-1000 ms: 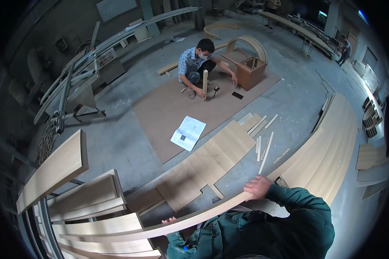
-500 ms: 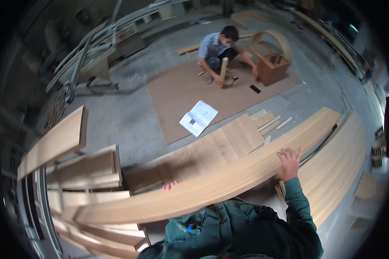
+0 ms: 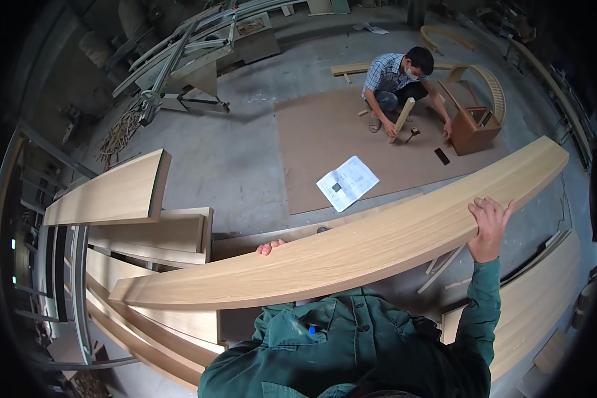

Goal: Selecting, moving, and marking wooden planks for future cutting or assembly using marking tools.

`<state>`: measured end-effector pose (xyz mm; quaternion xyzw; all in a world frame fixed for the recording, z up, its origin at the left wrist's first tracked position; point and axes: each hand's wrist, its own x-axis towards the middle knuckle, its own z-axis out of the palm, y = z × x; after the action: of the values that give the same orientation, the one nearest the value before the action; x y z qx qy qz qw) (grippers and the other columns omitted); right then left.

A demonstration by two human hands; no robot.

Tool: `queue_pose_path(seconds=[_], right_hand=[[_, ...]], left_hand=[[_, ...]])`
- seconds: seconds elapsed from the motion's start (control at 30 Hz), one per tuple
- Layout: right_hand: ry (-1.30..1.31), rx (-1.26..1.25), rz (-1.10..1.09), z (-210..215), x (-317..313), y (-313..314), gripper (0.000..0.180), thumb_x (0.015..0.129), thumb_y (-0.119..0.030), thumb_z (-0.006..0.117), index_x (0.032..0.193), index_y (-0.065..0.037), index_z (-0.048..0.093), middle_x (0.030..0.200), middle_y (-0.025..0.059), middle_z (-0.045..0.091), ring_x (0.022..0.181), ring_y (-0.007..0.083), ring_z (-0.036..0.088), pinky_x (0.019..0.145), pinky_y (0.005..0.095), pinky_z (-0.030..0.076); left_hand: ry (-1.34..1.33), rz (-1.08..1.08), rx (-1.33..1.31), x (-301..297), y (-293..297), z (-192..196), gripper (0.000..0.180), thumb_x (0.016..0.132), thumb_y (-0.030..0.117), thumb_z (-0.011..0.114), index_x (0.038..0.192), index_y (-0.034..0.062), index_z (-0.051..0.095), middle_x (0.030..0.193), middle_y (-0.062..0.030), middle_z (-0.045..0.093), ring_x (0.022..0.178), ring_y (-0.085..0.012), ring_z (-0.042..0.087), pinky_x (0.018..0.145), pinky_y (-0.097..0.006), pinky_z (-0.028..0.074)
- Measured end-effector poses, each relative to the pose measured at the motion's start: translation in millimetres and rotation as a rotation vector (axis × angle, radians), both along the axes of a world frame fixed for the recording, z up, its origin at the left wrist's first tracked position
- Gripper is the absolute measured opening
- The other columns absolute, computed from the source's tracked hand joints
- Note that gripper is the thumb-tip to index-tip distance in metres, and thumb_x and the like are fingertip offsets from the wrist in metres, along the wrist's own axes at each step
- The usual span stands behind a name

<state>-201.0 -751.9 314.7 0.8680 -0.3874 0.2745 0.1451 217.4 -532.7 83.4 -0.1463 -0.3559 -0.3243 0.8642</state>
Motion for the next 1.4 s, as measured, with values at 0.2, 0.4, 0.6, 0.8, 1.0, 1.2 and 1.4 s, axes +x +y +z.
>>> queue_pose_path(seconds=[0.2, 0.4, 0.6, 0.8, 1.0, 1.2, 1.4], right_hand=[[0.026, -0.02, 0.105, 31, 59, -101, 0.04, 0.071, -0.008, 0.071, 0.111, -0.01, 0.065, 0.119, 0.0058, 0.063, 0.121, 0.0313, 0.053, 0.116, 0.0712, 0.011], [0.055, -0.009, 0.203, 65, 151, -216, 0.038, 0.072, -0.01, 0.073, 0.109, -0.01, 0.065, 0.117, 0.0056, 0.064, 0.119, 0.0318, 0.055, 0.115, 0.0702, 0.012], [0.055, -0.027, 0.283, 97, 219, -293, 0.036, 0.072, -0.011, 0.072, 0.108, -0.01, 0.066, 0.114, 0.0058, 0.065, 0.118, 0.0319, 0.055, 0.116, 0.0699, 0.012], [0.048, -0.008, 0.365, 116, 276, -354, 0.029, 0.073, -0.012, 0.07, 0.102, -0.009, 0.066, 0.108, 0.0052, 0.065, 0.114, 0.0318, 0.056, 0.115, 0.0708, 0.011], [0.112, 0.024, 0.463, 108, 344, -432, 0.026, 0.073, -0.015, 0.071, 0.098, -0.009, 0.066, 0.105, 0.004, 0.065, 0.11, 0.0299, 0.056, 0.114, 0.0729, 0.011], [0.066, 0.087, 0.587, 41, 449, -546, 0.024, 0.073, -0.014, 0.072, 0.097, -0.01, 0.067, 0.103, 0.0032, 0.065, 0.108, 0.0291, 0.057, 0.113, 0.0739, 0.01], [0.086, 0.156, 0.782, -31, 618, -685, 0.028, 0.068, -0.005, 0.071, 0.095, -0.013, 0.068, 0.098, 0.0012, 0.065, 0.104, 0.0257, 0.059, 0.113, 0.0744, 0.009]], left_hand=[[0.12, 0.109, 0.06, 28, -63, 43, 0.041, 0.105, 0.037, 0.037, 0.126, 0.0087, 0.057, 0.122, -0.0084, 0.061, 0.131, -0.034, 0.047, 0.121, -0.048, 0.022], [0.097, 0.197, 0.02, 84, -135, 46, 0.043, 0.105, 0.038, 0.036, 0.129, 0.0098, 0.057, 0.124, -0.0077, 0.06, 0.134, -0.0343, 0.044, 0.12, -0.048, 0.023], [0.014, 0.292, 0.041, 120, -178, 56, 0.043, 0.105, 0.039, 0.034, 0.132, 0.0126, 0.055, 0.131, -0.0048, 0.058, 0.139, -0.0334, 0.04, 0.121, -0.048, 0.02], [-0.021, 0.354, 0.003, 150, -217, 42, 0.045, 0.106, 0.041, 0.033, 0.136, 0.0143, 0.054, 0.136, -0.0053, 0.056, 0.141, -0.0346, 0.037, 0.12, -0.051, 0.019], [-0.023, 0.26, -0.037, 181, -263, 23, 0.045, 0.107, 0.038, 0.033, 0.141, 0.0152, 0.051, 0.145, -0.0043, 0.048, 0.146, -0.0356, 0.028, 0.122, -0.055, 0.015], [0.058, 0.343, 0.074, 230, -320, -10, 0.041, 0.105, 0.035, 0.039, 0.138, 0.0158, 0.055, 0.14, -0.0024, 0.05, 0.145, -0.0355, 0.028, 0.121, -0.058, 0.015], [0.109, 0.435, 0.112, 322, -370, -105, 0.043, 0.106, 0.038, 0.033, 0.134, 0.0155, 0.059, 0.135, -0.0054, 0.055, 0.138, -0.038, 0.037, 0.118, -0.058, 0.02]])
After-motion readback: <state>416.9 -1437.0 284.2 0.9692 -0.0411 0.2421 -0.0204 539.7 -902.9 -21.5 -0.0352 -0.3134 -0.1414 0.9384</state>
